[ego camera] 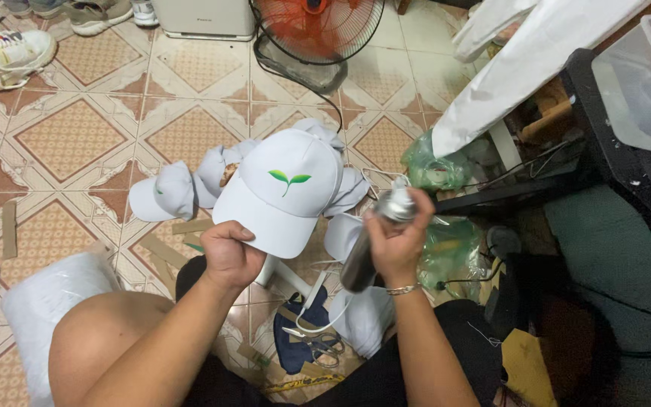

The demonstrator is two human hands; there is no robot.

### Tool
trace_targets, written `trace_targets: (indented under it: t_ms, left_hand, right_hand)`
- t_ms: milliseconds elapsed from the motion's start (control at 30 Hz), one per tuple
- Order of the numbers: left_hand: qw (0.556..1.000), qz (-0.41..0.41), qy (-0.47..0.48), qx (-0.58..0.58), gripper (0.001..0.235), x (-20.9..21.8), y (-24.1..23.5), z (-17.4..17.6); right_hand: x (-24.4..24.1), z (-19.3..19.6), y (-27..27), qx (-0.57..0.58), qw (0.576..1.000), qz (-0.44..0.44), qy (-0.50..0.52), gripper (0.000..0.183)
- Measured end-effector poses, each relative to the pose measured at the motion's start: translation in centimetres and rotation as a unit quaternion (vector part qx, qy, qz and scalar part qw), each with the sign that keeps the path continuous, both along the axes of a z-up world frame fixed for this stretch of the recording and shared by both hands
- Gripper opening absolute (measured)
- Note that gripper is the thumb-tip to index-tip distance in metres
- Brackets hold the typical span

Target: The person sits on the floor and customizes white baseball caps by spraying them with a can, wiping them with a cloth, and using a hair dryer to set the finish. They handle multiple caps one at a time, turning them over and adjusting the interior.

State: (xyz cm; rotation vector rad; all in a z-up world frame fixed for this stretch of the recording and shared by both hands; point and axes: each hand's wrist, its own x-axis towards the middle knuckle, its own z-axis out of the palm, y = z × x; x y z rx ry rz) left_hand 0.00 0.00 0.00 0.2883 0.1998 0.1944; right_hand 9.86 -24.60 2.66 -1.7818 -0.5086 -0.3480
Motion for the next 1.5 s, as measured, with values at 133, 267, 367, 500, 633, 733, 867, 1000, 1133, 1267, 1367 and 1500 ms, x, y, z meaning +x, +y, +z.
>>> trace_targets:
  t_ms: [133,267,367,500,633,733,867,1000,1133,1267,1367,1500]
  left_hand:
    - [1.000,-0.006,0.010,0.013,0.080,0.0,-0.5,-0.3]
    - [0.999,-0.023,0.013,0.018,0.082,0.0,-0.5,-0.4]
    - [0.999,-0.026,0.028,0.020,0.082,-0.4,-0.6,-0.7]
    - [0.999,-0.028,0.030,0.018,0.080,-0.5,-0.5,-1.0]
    - [0.999,-0.020,0.027,0.030,0.078,-0.8,-0.4,-1.7]
    - [0.998,-0.030,0.041,0.026,0.077,-1.0,-0.3,-2.3]
    - [0.999,-0.033,0.018,0.033,0.077,-0.9,-0.4,-2.3]
    - [0.999,-0.027,0.017,0.026,0.077,-0.5,-0.3,-1.6]
    - [1.000,-0.014,0.009,0.025,0.083,-0.7,-0.6,-0.6]
    - [1.000,0.002,0.009,0.011,0.085,-0.2,-1.0,0.9]
    - [1.000,0.007,0.006,0.003,0.085,-0.2,-0.9,1.4]
    - [1.000,0.006,0.008,0.011,0.085,-0.3,-0.9,-0.3]
  right_hand:
    - [-2.2,0.8,1.6,-0.143,0.986,0.043,-0.079,0.065]
    - [-0.9,2.6,1.7,-0.129,0.990,0.048,0.004,0.065]
    - [-0.8,3.2,1.4,-0.108,0.991,0.032,0.070,0.064]
    - [-1.6,3.6,1.7,-0.147,0.986,0.080,-0.019,0.065]
    - [-0.3,4.6,1.5,-0.144,0.980,0.051,0.129,0.071]
    - [0.7,5.2,0.9,-0.137,0.989,0.010,0.058,0.065]
    - [-0.5,5.0,1.5,-0.148,0.984,0.053,0.081,0.066]
    - [-1.3,4.4,1.8,-0.160,0.981,0.066,0.088,0.066]
    - [-1.7,4.0,1.5,-0.177,0.982,0.007,0.059,0.062]
    - [-2.2,3.8,2.0,-0.212,0.974,0.078,0.000,0.060]
    - [-3.0,3.4,2.3,-0.198,0.978,0.065,0.003,0.061]
    - [-3.5,3.9,2.5,-0.262,0.964,0.029,-0.031,0.060]
